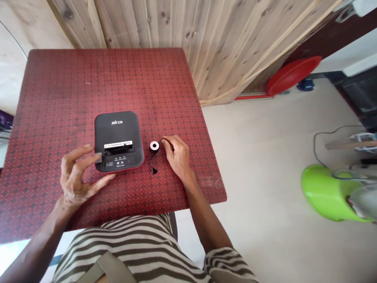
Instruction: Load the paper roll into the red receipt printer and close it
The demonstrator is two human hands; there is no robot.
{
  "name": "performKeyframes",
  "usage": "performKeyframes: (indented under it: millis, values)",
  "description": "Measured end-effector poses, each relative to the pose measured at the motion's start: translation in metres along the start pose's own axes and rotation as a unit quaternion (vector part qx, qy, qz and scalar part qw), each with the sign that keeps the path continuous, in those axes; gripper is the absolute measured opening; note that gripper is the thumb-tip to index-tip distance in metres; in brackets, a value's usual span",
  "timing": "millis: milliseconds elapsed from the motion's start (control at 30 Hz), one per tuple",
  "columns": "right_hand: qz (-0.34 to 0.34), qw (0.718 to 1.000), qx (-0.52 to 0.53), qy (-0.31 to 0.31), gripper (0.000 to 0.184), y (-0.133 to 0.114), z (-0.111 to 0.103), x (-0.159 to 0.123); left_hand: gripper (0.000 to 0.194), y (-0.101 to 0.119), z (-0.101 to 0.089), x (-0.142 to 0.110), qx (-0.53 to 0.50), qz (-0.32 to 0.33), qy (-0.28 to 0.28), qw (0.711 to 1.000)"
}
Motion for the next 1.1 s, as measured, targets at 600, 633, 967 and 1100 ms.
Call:
performKeyframes:
  millis: [600, 633, 967, 1100]
  values:
    - [0.031, 0.999, -0.024, 0.003, 0.024, 0.01, 0.014, 0.0, 0.066, -0.001, 0.014, -0.029, 0.028, -0.032, 0.012, 0.999]
    - [0.033, 0.999, -0.025, 0.001, 0.024, 0.011, 0.014, 0.0, 0.066, -0.001, 0.015, -0.029, 0.027, -0.032, 0.012, 0.999]
    - [0.027, 0.999, -0.016, 0.014, 0.023, 0.01, 0.015, -0.001, 0.063, -0.002, 0.012, -0.022, -0.026, -0.066, 0.02, 0.997]
    - [0.041, 0.999, -0.004, 0.005, 0.022, 0.011, 0.014, -0.001, 0.062, -0.005, 0.01, -0.018, -0.057, -0.07, 0.022, 0.996]
Point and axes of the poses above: each hand's wrist, its own x-axis towards the middle knuckle, its own z-axis out of the palm, y = z × x, the point moved 2 cm from there along x, towards the middle knuckle, and after that the axes turned 11 degrees about z, right-handed, at the moved point
